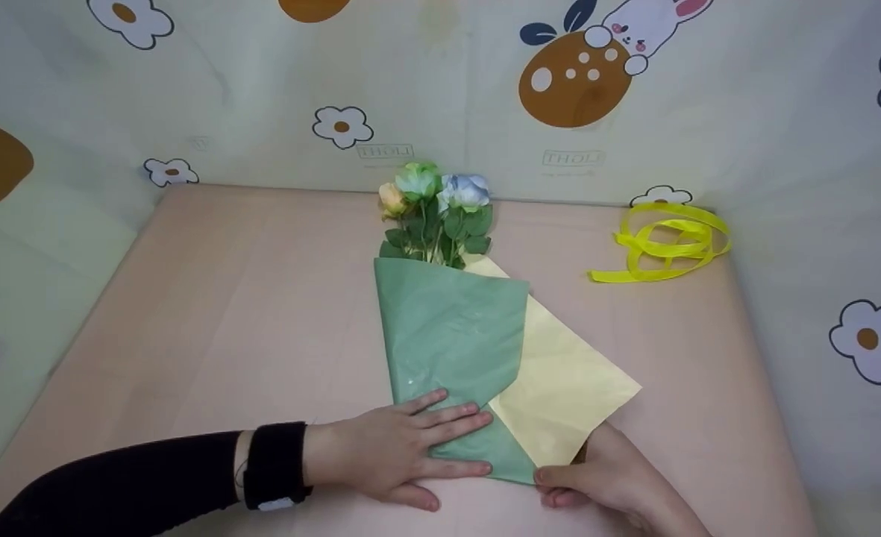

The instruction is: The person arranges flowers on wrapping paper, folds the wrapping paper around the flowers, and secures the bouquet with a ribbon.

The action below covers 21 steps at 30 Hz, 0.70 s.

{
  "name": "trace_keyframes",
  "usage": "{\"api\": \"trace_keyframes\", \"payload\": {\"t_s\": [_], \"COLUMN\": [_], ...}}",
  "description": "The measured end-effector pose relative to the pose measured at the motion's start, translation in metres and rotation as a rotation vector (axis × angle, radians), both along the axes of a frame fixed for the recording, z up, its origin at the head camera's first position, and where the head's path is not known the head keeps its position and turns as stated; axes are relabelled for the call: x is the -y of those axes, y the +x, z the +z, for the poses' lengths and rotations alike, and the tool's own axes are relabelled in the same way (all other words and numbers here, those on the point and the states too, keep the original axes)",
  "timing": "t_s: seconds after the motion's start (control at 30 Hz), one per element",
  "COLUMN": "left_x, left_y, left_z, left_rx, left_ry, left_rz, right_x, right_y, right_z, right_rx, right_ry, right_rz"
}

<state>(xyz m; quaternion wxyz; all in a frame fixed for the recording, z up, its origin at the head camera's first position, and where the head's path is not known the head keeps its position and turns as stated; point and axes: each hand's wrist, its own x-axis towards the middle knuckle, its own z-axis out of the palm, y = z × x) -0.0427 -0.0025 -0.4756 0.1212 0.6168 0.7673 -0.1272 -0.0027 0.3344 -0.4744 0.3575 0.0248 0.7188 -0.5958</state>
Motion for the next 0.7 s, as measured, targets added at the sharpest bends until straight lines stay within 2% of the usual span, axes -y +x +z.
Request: {"api": "trace_keyframes", "payload": {"t_s": [0.13, 0.17, 0.23, 0.3, 0.37, 0.43, 0.5, 0.57, 0.6, 0.63, 0.7], "left_x": [0.004, 0.004, 0.006, 0.008, 0.009, 0.011, 0.013, 0.015, 0.016, 0.018, 0.022], "left_y": [-0.013, -0.017, -0.022, -0.025, -0.028, -0.030, -0.033, -0.037, -0.040, -0.043, -0.050], "left_z": [0.001, 0.003, 0.006, 0.009, 0.011, 0.010, 0.007, 0.004, 0.003, 0.003, 0.005], "left_rx": [0.251, 0.287, 0.298, 0.225, 0.158, 0.146, 0.179, 0.241, 0.284, 0.333, 0.466], "left_ry": [0.114, 0.145, 0.198, 0.212, 0.180, 0.146, 0.129, 0.142, 0.156, 0.176, 0.232], "left_rz": [0.051, 0.067, 0.104, 0.147, 0.188, 0.215, 0.221, 0.217, 0.216, 0.217, 0.232], "right_x": [0.011, 0.015, 0.022, 0.027, 0.031, 0.035, 0.043, 0.055, 0.062, 0.069, 0.080], "right_y": [-0.001, 0.000, 0.002, 0.005, 0.008, 0.008, 0.003, -0.004, -0.009, -0.013, -0.019], "right_z": [0.011, 0.013, 0.018, 0.022, 0.026, 0.029, 0.031, 0.029, 0.026, 0.022, 0.016], "right_rx": [-0.098, -0.128, -0.170, -0.206, -0.249, -0.296, -0.330, -0.380, -0.440, -0.520, -0.648], "right_ry": [0.147, 0.198, 0.283, 0.322, 0.304, 0.209, 0.065, -0.002, -0.010, 0.027, 0.210], "right_rz": [-0.047, -0.060, -0.080, -0.088, -0.078, -0.069, -0.073, -0.116, -0.127, -0.128, -0.109]}}
